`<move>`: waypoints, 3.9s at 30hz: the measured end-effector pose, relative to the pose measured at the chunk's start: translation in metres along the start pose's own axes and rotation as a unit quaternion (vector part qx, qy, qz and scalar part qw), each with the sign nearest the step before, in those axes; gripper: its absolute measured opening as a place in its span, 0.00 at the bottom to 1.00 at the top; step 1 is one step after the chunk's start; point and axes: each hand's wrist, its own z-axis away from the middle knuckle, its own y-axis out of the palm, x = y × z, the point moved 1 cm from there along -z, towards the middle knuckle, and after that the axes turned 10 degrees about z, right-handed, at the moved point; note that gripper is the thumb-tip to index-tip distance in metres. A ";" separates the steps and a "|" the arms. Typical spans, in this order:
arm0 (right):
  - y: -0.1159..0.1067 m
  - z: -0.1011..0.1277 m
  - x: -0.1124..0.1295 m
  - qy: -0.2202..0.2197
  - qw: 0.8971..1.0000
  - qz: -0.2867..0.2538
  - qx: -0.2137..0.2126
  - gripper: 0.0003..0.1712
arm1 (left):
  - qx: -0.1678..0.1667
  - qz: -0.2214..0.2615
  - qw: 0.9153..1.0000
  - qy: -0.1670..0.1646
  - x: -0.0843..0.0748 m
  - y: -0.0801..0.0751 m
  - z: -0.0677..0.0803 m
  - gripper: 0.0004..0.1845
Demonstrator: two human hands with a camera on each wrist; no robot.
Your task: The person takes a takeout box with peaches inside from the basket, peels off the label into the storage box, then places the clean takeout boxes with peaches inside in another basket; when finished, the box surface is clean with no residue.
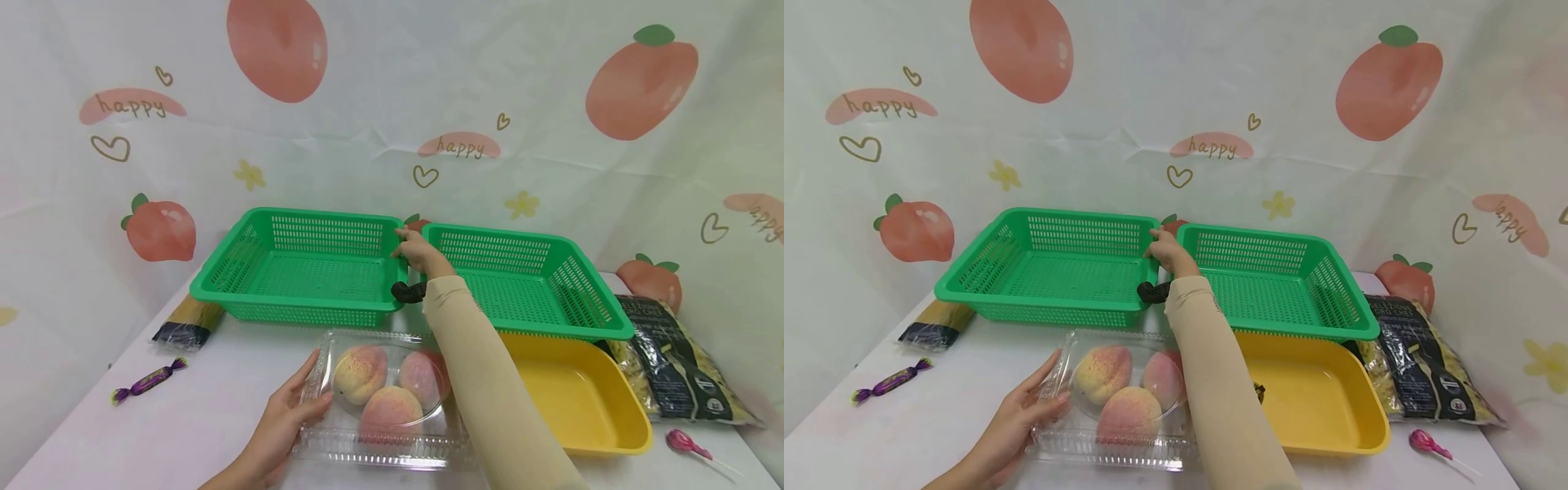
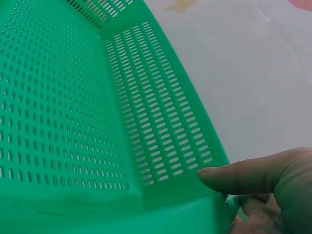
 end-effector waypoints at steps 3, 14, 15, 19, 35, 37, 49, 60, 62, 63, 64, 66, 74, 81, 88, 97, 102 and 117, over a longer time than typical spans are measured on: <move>0.000 0.001 0.001 -0.002 1.000 0.006 0.000 0.41 | -0.022 0.009 1.000 0.004 -0.001 0.002 0.001 0.38; 0.000 0.002 -0.001 -0.008 1.000 0.010 -0.002 0.41 | -0.077 -0.016 0.997 -0.003 0.000 -0.019 0.010 0.37; 0.000 0.001 -0.001 -0.007 1.000 0.009 -0.003 0.41 | -0.081 -0.009 0.997 -0.006 0.001 -0.023 0.011 0.37; 0.000 0.001 -0.001 -0.003 1.000 0.004 -0.005 0.41 | -0.094 0.027 0.995 0.001 0.006 -0.041 0.017 0.35; 0.002 0.001 -0.001 -0.003 1.000 -0.003 -0.009 0.41 | 0.147 0.311 0.924 0.166 -0.006 -0.088 0.037 0.34; 0.002 0.001 0.000 -0.001 1.000 -0.005 -0.009 0.41 | 0.146 0.316 0.921 0.174 -0.013 -0.089 0.038 0.34; 0.001 0.003 0.002 0.009 1.000 0.009 -0.005 0.41 | 0.116 0.392 0.894 0.183 -0.070 -0.088 0.032 0.33; 0.002 0.003 0.002 0.002 1.000 0.011 0.009 0.41 | 0.057 0.348 0.911 0.214 -0.130 -0.075 -0.011 0.34; 0.002 0.003 0.002 0.002 1.000 0.008 0.011 0.41 | 0.045 0.328 0.922 0.200 -0.139 -0.075 -0.020 0.33; 0.002 0.003 0.002 0.001 1.000 0.007 0.012 0.41 | 0.049 0.315 0.929 0.190 -0.143 -0.076 -0.025 0.33; 0.002 0.003 0.002 0.000 1.000 0.008 0.012 0.41 | 0.054 0.299 0.935 0.180 -0.147 -0.079 -0.031 0.33; 0.002 0.004 0.002 -0.001 1.000 0.009 0.013 0.41 | 0.067 0.257 0.951 0.160 -0.155 -0.085 -0.041 0.30; 0.003 0.001 0.002 -0.001 1.000 0.014 0.006 0.41 | 0.036 0.187 0.975 0.111 -0.179 -0.091 -0.072 0.38; 0.002 0.002 0.001 -0.009 1.000 0.022 0.010 0.41 | -0.030 0.093 0.992 0.077 -0.196 -0.084 -0.096 0.43; 0.001 0.014 0.009 -0.003 1.000 0.009 0.018 0.40 | -0.005 0.048 0.996 0.082 -0.211 -0.076 -0.125 0.41; 0.002 -0.004 -0.006 -0.010 0.999 0.031 0.002 0.40 | 0.008 -0.046 0.997 0.063 -0.209 -0.078 -0.156 0.38; 0.004 0.001 0.000 0.001 1.000 0.018 0.000 0.40 | 0.003 -0.116 0.991 0.065 -0.200 -0.080 -0.169 0.35; 0.005 -0.003 0.001 0.010 1.000 0.006 0.001 0.41 | -0.001 -0.112 0.992 0.055 -0.170 -0.073 -0.197 0.35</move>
